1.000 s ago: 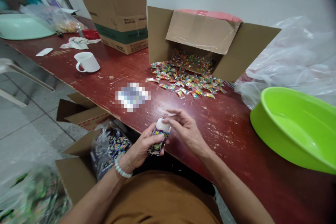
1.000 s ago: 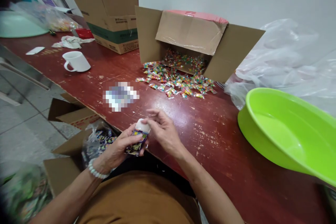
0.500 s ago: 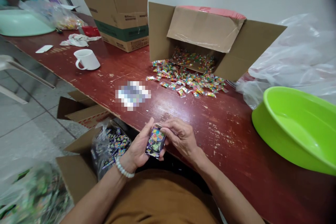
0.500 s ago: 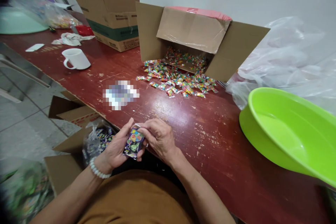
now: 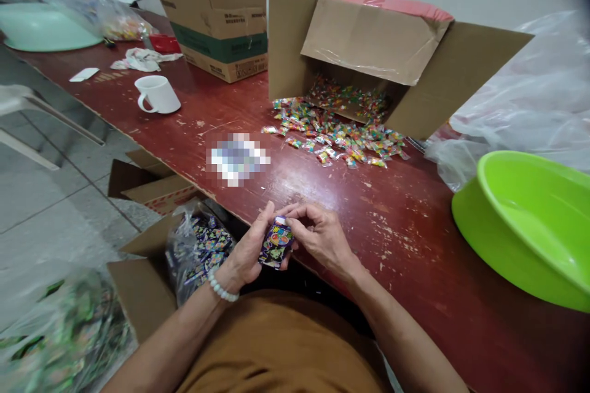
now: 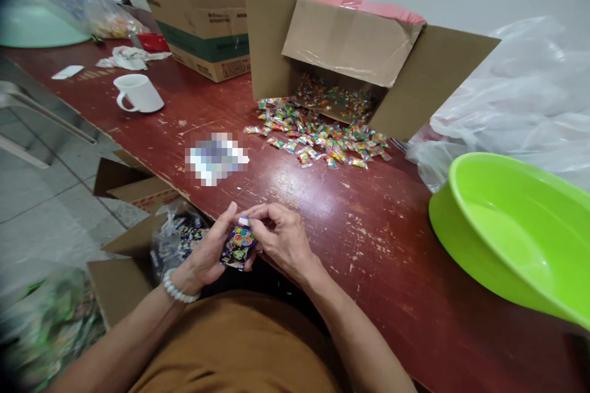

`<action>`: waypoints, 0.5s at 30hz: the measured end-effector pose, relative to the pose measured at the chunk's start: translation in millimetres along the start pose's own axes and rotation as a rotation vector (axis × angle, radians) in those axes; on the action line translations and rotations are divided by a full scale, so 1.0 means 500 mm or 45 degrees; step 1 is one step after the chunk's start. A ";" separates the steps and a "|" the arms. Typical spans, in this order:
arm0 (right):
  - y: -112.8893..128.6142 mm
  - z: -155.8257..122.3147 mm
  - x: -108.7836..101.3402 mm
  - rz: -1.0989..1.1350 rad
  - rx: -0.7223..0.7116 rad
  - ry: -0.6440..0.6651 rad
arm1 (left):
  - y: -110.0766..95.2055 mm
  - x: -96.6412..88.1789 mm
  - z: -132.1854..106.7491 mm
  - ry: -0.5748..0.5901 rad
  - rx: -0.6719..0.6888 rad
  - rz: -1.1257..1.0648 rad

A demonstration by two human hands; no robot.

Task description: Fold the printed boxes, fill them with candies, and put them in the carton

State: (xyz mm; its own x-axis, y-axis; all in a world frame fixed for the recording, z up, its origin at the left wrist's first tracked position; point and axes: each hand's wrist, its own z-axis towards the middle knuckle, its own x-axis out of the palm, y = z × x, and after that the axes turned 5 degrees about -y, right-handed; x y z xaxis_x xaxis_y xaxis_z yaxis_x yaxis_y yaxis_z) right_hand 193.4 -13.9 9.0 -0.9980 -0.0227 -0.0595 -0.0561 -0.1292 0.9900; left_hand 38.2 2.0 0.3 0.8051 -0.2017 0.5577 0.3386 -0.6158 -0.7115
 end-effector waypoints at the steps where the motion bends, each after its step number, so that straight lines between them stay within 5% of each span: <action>1: 0.000 -0.004 0.000 -0.034 -0.059 0.027 | -0.002 -0.001 0.000 0.004 -0.019 -0.024; 8: -0.022 -0.028 0.033 0.128 0.124 0.260 | -0.028 -0.027 -0.023 -0.148 0.128 -0.078; 11: -0.035 -0.025 0.029 0.215 0.212 0.089 | -0.036 -0.090 -0.053 -0.331 0.311 0.150; 15: -0.055 -0.018 -0.003 0.125 0.277 -0.170 | -0.031 -0.216 -0.101 -0.849 0.545 0.377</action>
State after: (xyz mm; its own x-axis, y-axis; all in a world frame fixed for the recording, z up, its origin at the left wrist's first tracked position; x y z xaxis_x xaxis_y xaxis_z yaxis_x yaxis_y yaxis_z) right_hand 197.0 -19.3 -19.1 -0.9933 0.1083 0.0409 0.0500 0.0834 0.9953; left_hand -78.4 -5.0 -27.1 0.9628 0.2655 0.0495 0.1155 -0.2395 -0.9640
